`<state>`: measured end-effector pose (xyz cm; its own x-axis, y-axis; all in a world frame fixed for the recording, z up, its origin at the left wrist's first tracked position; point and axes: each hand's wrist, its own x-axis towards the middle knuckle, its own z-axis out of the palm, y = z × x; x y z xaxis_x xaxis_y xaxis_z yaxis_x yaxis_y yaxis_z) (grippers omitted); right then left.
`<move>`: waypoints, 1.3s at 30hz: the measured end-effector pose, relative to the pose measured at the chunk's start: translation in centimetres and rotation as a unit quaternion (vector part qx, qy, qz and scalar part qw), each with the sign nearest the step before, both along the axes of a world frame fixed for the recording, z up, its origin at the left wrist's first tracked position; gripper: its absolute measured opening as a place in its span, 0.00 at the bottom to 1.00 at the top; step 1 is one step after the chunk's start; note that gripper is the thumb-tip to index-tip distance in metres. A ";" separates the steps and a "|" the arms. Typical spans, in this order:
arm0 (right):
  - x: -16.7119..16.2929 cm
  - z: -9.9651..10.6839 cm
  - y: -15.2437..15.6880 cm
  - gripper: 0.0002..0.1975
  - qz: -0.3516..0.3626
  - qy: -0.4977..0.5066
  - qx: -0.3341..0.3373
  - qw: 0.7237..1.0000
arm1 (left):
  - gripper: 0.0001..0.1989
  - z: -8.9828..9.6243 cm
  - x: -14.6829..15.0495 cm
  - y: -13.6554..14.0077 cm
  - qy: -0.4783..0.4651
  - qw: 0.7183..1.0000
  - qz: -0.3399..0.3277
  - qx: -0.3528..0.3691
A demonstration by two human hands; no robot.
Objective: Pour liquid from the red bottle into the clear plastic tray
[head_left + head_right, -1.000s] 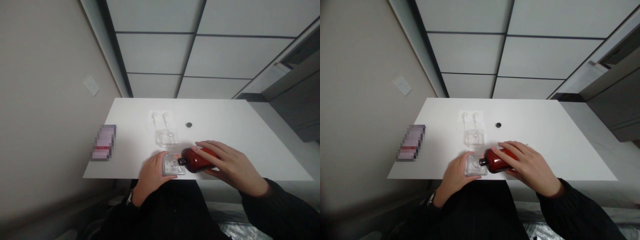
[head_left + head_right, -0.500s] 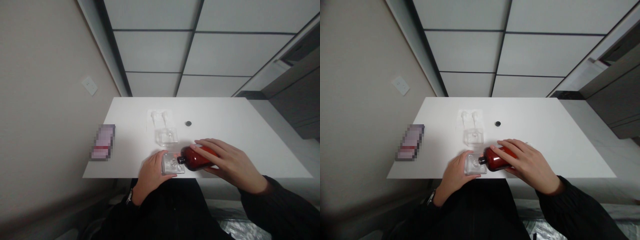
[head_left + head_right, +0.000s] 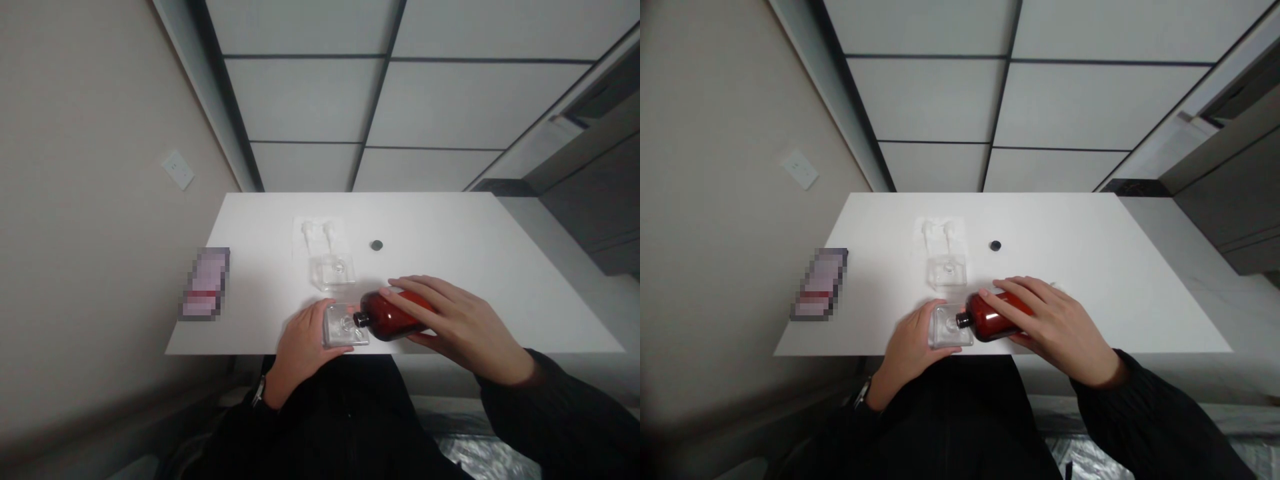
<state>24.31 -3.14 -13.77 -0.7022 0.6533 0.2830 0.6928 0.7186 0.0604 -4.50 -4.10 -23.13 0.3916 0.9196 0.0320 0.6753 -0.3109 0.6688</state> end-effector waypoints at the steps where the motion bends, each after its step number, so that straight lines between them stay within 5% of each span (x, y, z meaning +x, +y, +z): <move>1: 0.0 0.0 0.0 0.43 0.000 0.000 0.000 1.000 | 0.44 0.0 0.0 0.0 -0.001 1.000 0.001 0.000; 15: 0.1 -0.2 -0.1 0.37 -0.004 -0.002 0.007 1.000 | 0.44 0.0 0.0 0.1 0.000 1.000 0.003 -0.012; 39: 0.3 -0.3 -0.2 0.41 -0.005 -0.002 0.000 1.000 | 0.43 0.1 0.0 0.0 0.003 1.000 0.000 -0.001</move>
<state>24.59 -3.29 -14.03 -0.6961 0.6608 0.2807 0.7003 0.7112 0.0625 -4.46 -4.12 -23.00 0.3910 0.9200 0.0281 0.6792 -0.3090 0.6658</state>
